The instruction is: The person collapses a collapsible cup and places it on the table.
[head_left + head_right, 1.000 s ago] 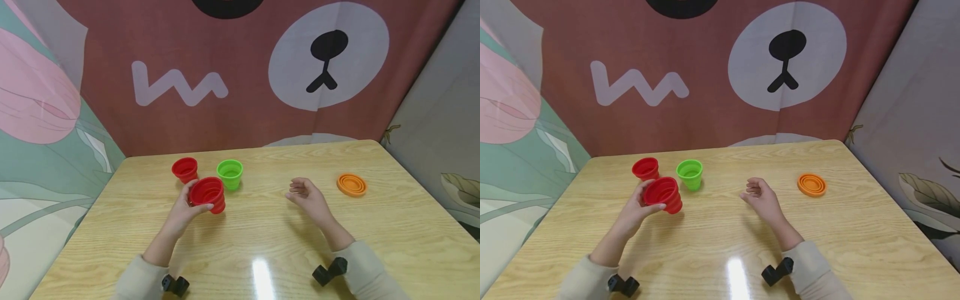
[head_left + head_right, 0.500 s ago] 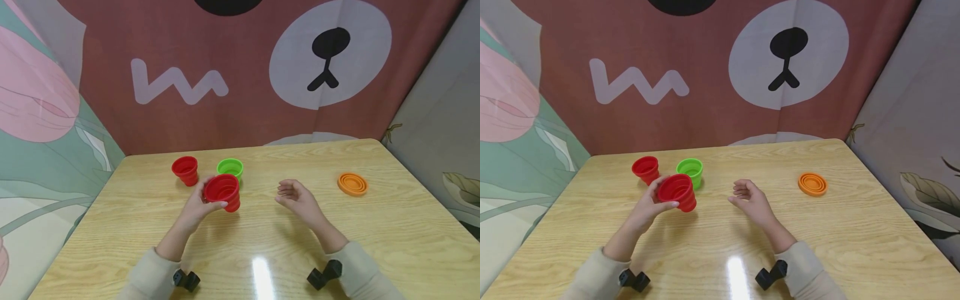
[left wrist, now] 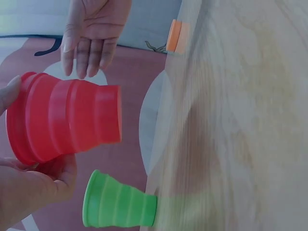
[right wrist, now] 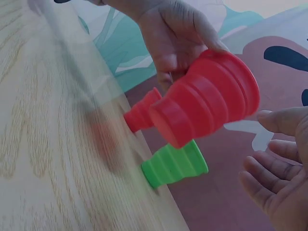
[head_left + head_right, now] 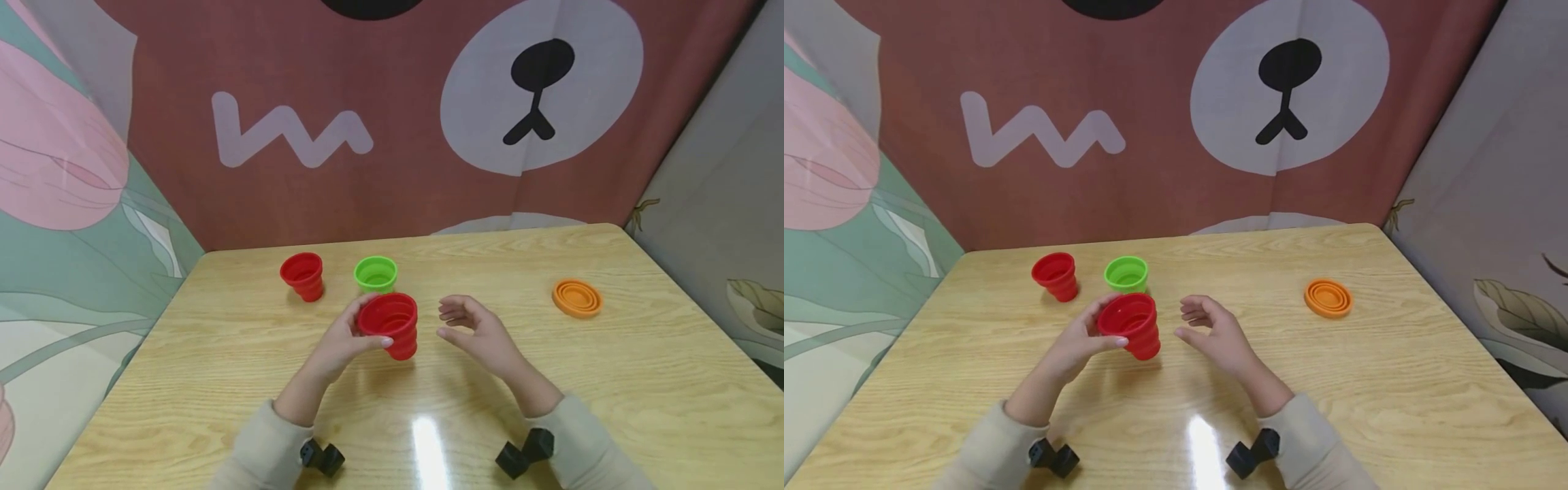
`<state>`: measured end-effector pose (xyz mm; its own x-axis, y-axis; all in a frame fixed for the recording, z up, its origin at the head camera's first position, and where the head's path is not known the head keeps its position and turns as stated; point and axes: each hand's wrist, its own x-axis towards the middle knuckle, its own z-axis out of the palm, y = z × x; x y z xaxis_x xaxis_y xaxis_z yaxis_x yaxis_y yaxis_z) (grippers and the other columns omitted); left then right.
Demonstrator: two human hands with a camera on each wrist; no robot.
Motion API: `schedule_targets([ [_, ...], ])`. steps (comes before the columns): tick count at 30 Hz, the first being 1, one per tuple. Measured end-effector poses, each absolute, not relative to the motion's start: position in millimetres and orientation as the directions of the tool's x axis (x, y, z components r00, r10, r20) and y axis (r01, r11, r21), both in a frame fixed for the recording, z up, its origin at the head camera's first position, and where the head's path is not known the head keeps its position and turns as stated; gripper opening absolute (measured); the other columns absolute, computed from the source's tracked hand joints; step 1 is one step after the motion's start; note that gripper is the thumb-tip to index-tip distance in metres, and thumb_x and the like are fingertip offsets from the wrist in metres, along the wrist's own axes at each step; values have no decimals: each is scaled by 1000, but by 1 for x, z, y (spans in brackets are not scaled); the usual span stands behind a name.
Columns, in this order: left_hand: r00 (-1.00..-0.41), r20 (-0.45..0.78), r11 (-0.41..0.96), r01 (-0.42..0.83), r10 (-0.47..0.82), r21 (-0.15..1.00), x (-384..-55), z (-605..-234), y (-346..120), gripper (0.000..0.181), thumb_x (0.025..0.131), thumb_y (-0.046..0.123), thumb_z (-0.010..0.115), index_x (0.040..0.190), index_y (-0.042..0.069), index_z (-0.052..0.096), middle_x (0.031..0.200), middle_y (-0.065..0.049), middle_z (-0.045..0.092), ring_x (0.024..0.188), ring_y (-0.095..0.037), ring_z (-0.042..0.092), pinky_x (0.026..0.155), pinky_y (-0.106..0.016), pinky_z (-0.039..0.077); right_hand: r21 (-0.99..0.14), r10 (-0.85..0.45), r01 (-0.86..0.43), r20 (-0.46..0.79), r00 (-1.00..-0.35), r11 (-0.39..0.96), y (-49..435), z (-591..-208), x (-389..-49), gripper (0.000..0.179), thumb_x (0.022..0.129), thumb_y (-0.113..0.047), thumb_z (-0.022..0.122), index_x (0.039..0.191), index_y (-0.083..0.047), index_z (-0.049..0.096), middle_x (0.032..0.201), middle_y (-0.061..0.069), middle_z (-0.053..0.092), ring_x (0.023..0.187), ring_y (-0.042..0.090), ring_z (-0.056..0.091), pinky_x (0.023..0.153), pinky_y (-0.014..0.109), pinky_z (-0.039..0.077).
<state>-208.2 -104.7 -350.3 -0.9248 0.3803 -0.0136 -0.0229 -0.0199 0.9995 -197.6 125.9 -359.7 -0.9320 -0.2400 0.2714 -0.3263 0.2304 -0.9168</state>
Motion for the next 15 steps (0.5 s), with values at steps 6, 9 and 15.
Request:
schedule_targets([
  [6, -892, -29, -21, -43, 450, 999, -208, -353, -97, 70, 72, 2, 66, 131, 6, 29, 122, -14, 43, 108, -27, 44, 84, -32, 42, -900, -266, -355, 288, -920, 254, 124, -359, -195, 42, 76, -7, 64, 114, 0, 48, 105, 11, 53, 95, 26, 51, 84, 34, 42],
  [9, -879, -35, -26, -54, 475, 998, -208, -355, -94, 68, 73, 4, 65, 131, 4, 29, 121, -14, 43, 107, -27, 44, 85, -33, 42, -879, -288, -404, 330, -899, 253, 124, -360, -194, 44, 75, -6, 66, 114, 2, 48, 105, 12, 53, 95, 27, 51, 84, 35, 42],
  [15, -865, -67, -23, -90, 498, 996, -209, -359, -92, 66, 75, 8, 64, 131, 5, 29, 122, -14, 43, 107, -25, 45, 86, -34, 40, -839, -330, -467, 373, -867, 280, 124, -361, -195, 44, 72, -7, 69, 112, -2, 52, 107, 6, 52, 97, 25, 50, 83, 37, 43],
])
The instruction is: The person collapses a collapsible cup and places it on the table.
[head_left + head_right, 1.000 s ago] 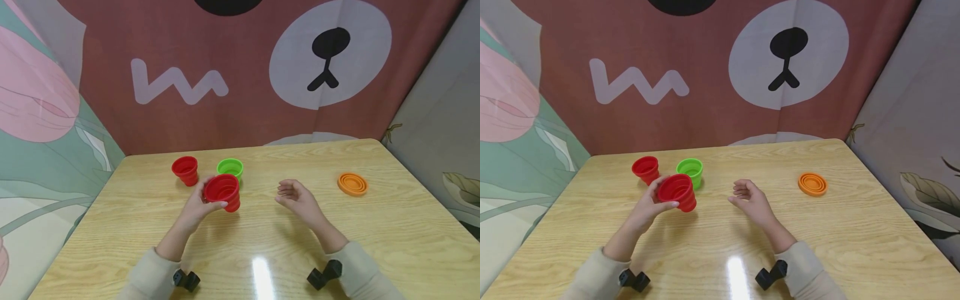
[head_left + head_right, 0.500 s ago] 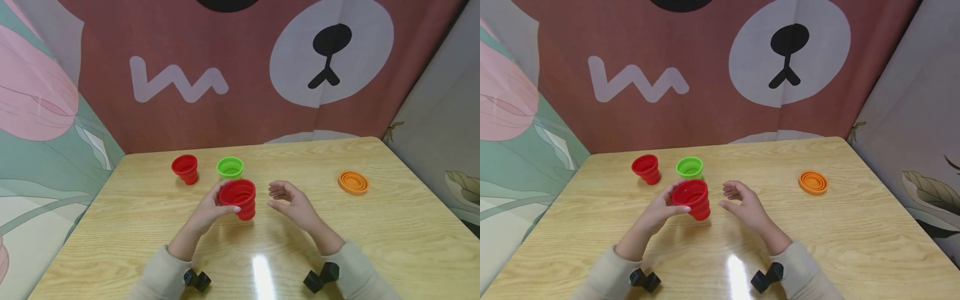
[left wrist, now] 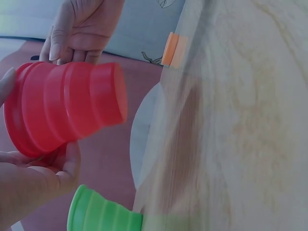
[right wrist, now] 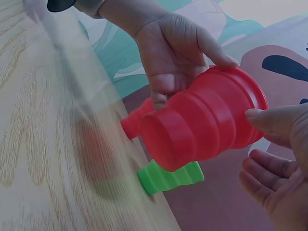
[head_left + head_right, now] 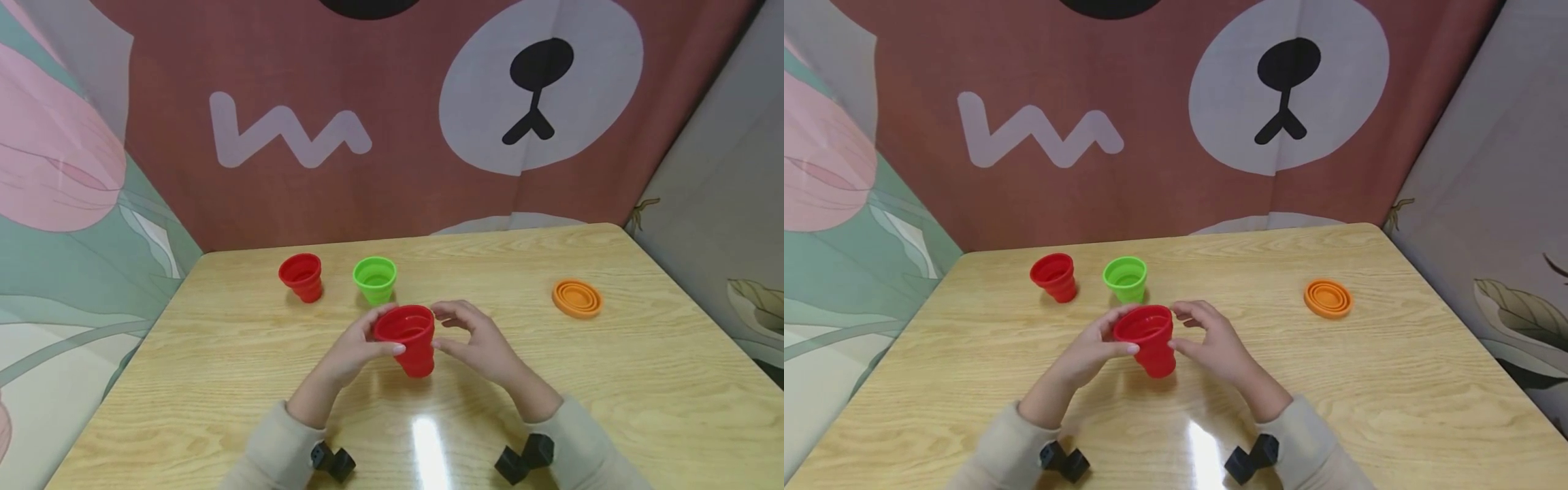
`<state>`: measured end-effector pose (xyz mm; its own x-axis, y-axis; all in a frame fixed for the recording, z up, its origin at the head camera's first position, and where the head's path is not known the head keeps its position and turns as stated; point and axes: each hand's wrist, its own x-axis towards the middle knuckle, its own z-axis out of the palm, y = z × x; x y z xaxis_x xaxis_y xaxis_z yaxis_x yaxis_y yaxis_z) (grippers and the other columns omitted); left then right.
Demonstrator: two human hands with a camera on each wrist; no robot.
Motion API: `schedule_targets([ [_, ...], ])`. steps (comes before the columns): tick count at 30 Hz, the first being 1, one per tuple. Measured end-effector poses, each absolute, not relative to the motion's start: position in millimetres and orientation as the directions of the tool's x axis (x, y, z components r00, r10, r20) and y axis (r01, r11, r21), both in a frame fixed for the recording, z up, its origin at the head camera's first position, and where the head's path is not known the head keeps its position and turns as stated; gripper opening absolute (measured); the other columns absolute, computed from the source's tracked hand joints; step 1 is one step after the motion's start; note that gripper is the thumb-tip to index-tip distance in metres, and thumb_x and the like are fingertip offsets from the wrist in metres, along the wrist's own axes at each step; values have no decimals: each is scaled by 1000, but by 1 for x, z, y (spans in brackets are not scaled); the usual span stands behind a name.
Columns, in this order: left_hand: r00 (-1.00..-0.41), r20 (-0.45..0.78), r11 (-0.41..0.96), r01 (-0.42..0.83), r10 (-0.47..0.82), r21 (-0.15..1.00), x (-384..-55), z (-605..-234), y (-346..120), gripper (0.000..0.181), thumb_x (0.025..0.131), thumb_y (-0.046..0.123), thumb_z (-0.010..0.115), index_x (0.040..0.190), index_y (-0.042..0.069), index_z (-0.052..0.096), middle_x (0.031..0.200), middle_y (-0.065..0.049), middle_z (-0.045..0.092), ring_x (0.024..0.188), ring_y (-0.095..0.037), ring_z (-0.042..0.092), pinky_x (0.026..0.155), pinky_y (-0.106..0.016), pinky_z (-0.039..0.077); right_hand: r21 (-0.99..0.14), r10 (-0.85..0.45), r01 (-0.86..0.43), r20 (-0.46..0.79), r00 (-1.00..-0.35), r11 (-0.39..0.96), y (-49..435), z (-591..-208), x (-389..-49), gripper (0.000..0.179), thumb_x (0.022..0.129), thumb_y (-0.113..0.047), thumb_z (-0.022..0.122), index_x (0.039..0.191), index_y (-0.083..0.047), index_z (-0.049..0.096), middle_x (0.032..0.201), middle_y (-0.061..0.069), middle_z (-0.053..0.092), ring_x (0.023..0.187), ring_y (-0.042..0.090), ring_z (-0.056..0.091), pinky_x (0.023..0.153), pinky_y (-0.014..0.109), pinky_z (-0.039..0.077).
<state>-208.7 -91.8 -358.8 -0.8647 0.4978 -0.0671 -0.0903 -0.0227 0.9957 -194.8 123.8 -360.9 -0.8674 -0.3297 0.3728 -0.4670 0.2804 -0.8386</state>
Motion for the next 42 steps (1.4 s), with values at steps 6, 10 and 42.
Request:
schedule_targets([
  [6, -847, -79, -30, -111, 525, 993, -211, -365, -91, 68, 76, 11, 64, 131, -2, 26, 122, -16, 43, 107, -23, 44, 89, -34, 37, -793, -360, -518, 404, -841, 321, 123, -362, -195, 37, 71, -7, 70, 106, -7, 58, 107, 2, 51, 99, 20, 48, 82, 37, 43],
  [10, -836, -88, -31, -124, 541, 992, -212, -367, -90, 65, 77, 14, 63, 130, -2, 28, 122, -16, 43, 108, -22, 43, 91, -35, 35, -783, -371, -524, 402, -837, 334, 124, -362, -193, 32, 71, -12, 69, 102, -9, 61, 109, 2, 51, 101, 20, 47, 82, 41, 42],
  [42, -789, -42, 41, -21, 613, 999, -210, -372, -93, 44, 83, 14, 55, 122, -2, 44, 108, -7, 53, 100, -19, 46, 84, -33, 40, -963, -414, -256, 269, -870, -88, 136, -371, -195, 16, 76, -2, 62, 87, 6, 53, 78, 0, 57, 71, 13, 54, 64, 30, 49],
])
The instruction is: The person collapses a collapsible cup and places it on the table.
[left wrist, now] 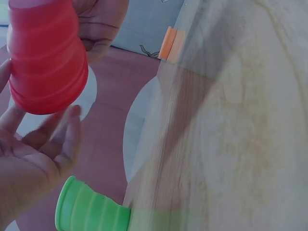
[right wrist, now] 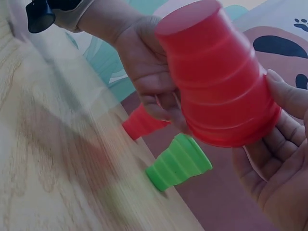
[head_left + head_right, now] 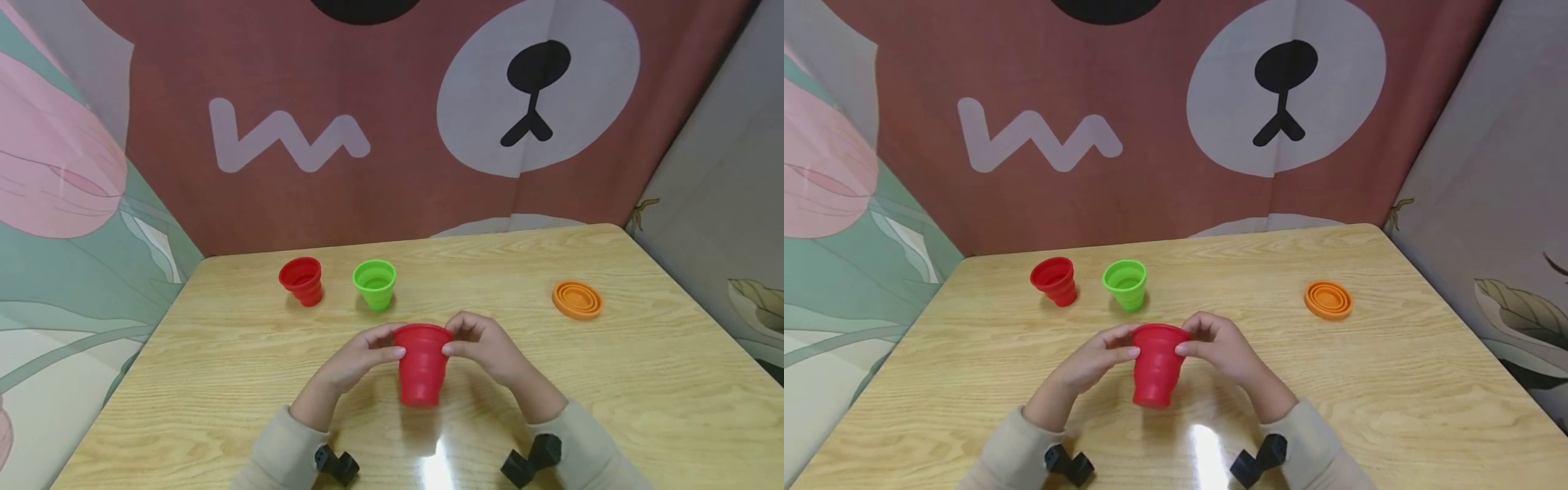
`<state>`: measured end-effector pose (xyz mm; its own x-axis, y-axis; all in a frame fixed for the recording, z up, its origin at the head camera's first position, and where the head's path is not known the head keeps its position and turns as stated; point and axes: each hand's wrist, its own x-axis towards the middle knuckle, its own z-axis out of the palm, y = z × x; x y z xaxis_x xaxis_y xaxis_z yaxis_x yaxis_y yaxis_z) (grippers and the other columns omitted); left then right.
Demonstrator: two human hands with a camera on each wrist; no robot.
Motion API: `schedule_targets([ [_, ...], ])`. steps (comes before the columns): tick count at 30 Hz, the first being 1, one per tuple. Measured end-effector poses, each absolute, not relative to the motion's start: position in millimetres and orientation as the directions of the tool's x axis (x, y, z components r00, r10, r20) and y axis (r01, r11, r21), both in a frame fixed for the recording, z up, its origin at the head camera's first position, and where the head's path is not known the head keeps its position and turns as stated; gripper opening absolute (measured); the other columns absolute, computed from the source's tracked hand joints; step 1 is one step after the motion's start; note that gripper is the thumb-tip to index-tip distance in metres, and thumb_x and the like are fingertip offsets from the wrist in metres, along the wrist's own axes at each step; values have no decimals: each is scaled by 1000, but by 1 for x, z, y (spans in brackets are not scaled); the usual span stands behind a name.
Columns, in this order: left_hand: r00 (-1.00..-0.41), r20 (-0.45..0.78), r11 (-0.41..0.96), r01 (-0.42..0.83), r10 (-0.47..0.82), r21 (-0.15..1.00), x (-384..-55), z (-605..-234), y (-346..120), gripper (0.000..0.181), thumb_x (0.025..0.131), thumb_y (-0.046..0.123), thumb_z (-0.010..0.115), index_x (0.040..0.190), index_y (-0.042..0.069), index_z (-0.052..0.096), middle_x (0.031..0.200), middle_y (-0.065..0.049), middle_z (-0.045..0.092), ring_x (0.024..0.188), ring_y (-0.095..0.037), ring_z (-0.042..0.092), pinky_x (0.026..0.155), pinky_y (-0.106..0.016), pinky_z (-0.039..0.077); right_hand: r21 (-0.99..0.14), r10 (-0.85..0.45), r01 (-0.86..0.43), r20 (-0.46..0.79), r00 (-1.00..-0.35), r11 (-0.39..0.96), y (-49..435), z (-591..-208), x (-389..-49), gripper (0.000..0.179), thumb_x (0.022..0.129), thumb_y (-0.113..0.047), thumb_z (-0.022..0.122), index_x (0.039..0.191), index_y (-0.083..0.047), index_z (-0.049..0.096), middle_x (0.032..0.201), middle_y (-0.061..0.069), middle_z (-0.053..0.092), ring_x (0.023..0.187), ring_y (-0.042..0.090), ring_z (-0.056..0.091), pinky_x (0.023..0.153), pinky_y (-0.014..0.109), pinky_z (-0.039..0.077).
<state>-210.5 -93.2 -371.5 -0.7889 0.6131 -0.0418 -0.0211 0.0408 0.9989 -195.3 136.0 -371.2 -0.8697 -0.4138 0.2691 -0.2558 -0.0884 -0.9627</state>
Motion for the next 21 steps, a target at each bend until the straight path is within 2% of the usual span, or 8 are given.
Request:
schedule_targets([
  [3, -807, 1, 8, 7, 590, 1000, -210, -373, -93, 43, 82, 11, 57, 120, -6, 44, 105, -4, 54, 97, -18, 48, 83, -33, 41, -966, -417, -227, 257, -872, -120, 135, -372, -196, 9, 78, -1, 60, 85, -4, 56, 77, -3, 57, 70, 12, 54, 65, 30, 49],
  [7, -816, 72, -69, 39, 573, 997, -210, -375, -92, 42, 80, 7, 58, 116, -11, 44, 98, -1, 56, 92, -16, 51, 80, -31, 43, -976, -410, -172, 214, -887, -137, 134, -373, -196, 11, 79, -3, 59, 83, -13, 57, 76, -3, 57, 70, 12, 54, 66, 28, 48],
  [12, -819, 93, -89, 52, 566, 995, -210, -378, -90, 37, 78, 4, 59, 108, -15, 45, 87, 0, 56, 81, -14, 52, 72, -28, 45, -974, -429, -137, 204, -880, -181, 135, -375, -197, 11, 79, -2, 57, 83, -12, 58, 76, -2, 57, 69, 12, 53, 66, 27, 47],
  [21, -799, 123, -133, 54, 589, 990, -208, -378, -90, 34, 79, 5, 59, 101, -18, 44, 82, -1, 55, 75, -12, 52, 68, -25, 46, -950, -532, -133, 271, -802, -282, 138, -372, -195, 14, 78, -3, 60, 89, -8, 52, 79, -1, 55, 71, 10, 51, 63, 22, 47],
])
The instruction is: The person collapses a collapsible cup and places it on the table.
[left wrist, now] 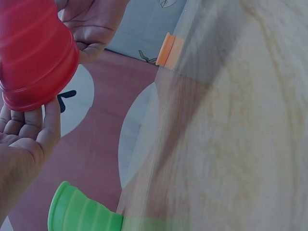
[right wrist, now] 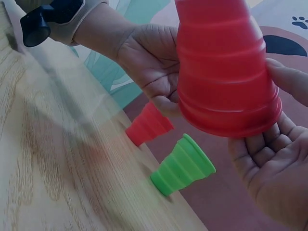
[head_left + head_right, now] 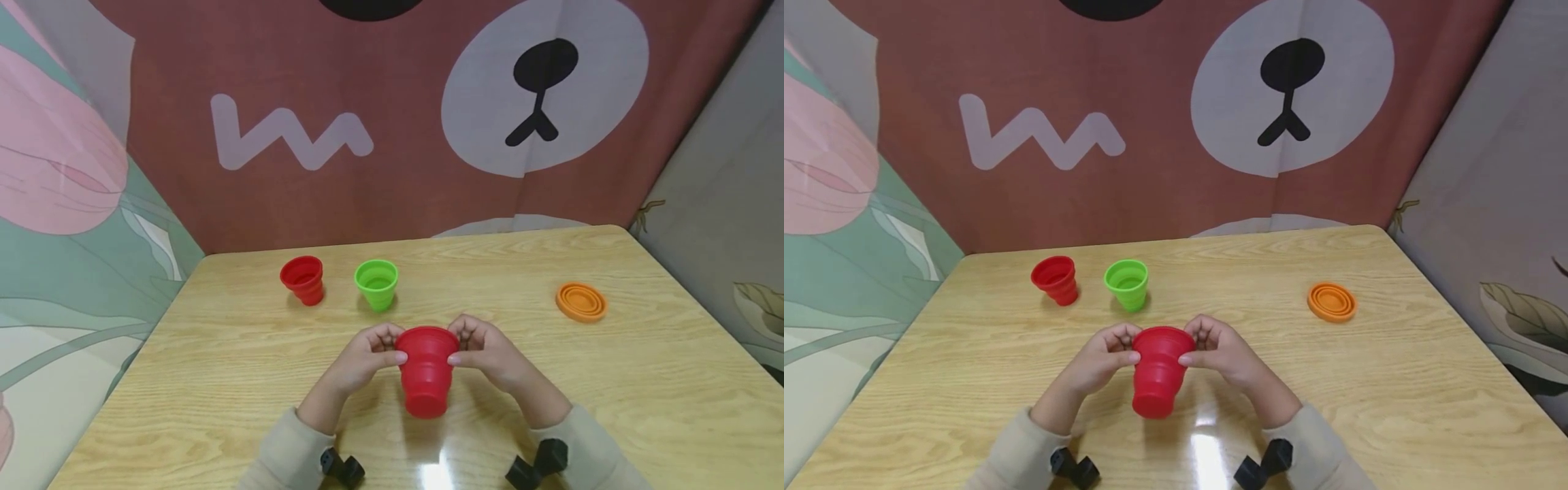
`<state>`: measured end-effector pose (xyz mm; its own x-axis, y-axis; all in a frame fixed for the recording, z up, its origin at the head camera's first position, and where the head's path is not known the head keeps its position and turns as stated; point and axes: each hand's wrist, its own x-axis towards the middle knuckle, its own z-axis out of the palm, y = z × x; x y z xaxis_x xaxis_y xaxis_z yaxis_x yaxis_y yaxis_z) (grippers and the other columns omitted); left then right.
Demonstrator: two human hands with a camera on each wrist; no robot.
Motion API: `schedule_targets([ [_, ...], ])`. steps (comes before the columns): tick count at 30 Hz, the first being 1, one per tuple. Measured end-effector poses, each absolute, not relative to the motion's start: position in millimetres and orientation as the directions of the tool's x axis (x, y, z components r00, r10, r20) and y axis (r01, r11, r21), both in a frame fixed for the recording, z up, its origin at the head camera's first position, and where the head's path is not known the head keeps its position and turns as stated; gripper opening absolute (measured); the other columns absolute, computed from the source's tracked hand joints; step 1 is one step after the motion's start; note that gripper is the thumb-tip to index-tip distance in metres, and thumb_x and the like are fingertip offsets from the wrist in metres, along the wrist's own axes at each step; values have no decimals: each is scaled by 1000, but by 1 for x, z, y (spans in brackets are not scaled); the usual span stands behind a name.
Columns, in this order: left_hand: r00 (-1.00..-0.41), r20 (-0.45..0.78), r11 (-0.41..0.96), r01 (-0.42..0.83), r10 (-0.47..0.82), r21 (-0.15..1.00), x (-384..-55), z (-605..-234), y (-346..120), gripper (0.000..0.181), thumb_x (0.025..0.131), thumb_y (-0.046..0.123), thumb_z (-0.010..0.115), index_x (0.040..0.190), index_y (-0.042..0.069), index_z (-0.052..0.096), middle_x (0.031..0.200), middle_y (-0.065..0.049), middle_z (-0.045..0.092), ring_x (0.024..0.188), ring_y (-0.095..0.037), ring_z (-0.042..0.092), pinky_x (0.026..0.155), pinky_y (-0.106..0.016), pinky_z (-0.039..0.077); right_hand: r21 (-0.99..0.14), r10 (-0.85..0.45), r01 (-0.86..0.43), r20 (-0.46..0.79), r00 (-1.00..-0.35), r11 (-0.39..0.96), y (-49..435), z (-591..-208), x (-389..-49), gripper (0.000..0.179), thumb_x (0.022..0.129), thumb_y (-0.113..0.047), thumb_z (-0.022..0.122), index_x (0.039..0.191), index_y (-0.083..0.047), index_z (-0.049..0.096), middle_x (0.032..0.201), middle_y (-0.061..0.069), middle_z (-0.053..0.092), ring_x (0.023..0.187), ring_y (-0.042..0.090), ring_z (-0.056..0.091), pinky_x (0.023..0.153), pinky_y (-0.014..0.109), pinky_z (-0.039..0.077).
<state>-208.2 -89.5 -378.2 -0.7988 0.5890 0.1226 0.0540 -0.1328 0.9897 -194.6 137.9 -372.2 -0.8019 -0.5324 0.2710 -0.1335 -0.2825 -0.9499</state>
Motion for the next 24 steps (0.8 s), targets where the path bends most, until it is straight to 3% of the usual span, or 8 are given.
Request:
schedule_targets([
  [8, -770, 160, -144, 90, 618, 985, -207, -373, -91, 39, 77, 10, 63, 97, -19, 45, 80, -2, 56, 72, -11, 52, 64, -21, 47, -947, -573, -179, 306, -760, -268, 139, -369, -193, 14, 79, 0, 58, 88, -5, 50, 79, 0, 56, 71, 10, 52, 61, 24, 49],
  [24, -687, 239, -184, 154, 686, 971, -208, -369, -93, 32, 80, 5, 59, 94, -20, 44, 79, -1, 57, 69, -9, 53, 61, -19, 47, -925, -620, -156, 351, -701, -348, 137, -367, -190, 12, 81, 2, 55, 90, -4, 49, 80, 0, 56, 71, 8, 54, 61, 22, 49],
])
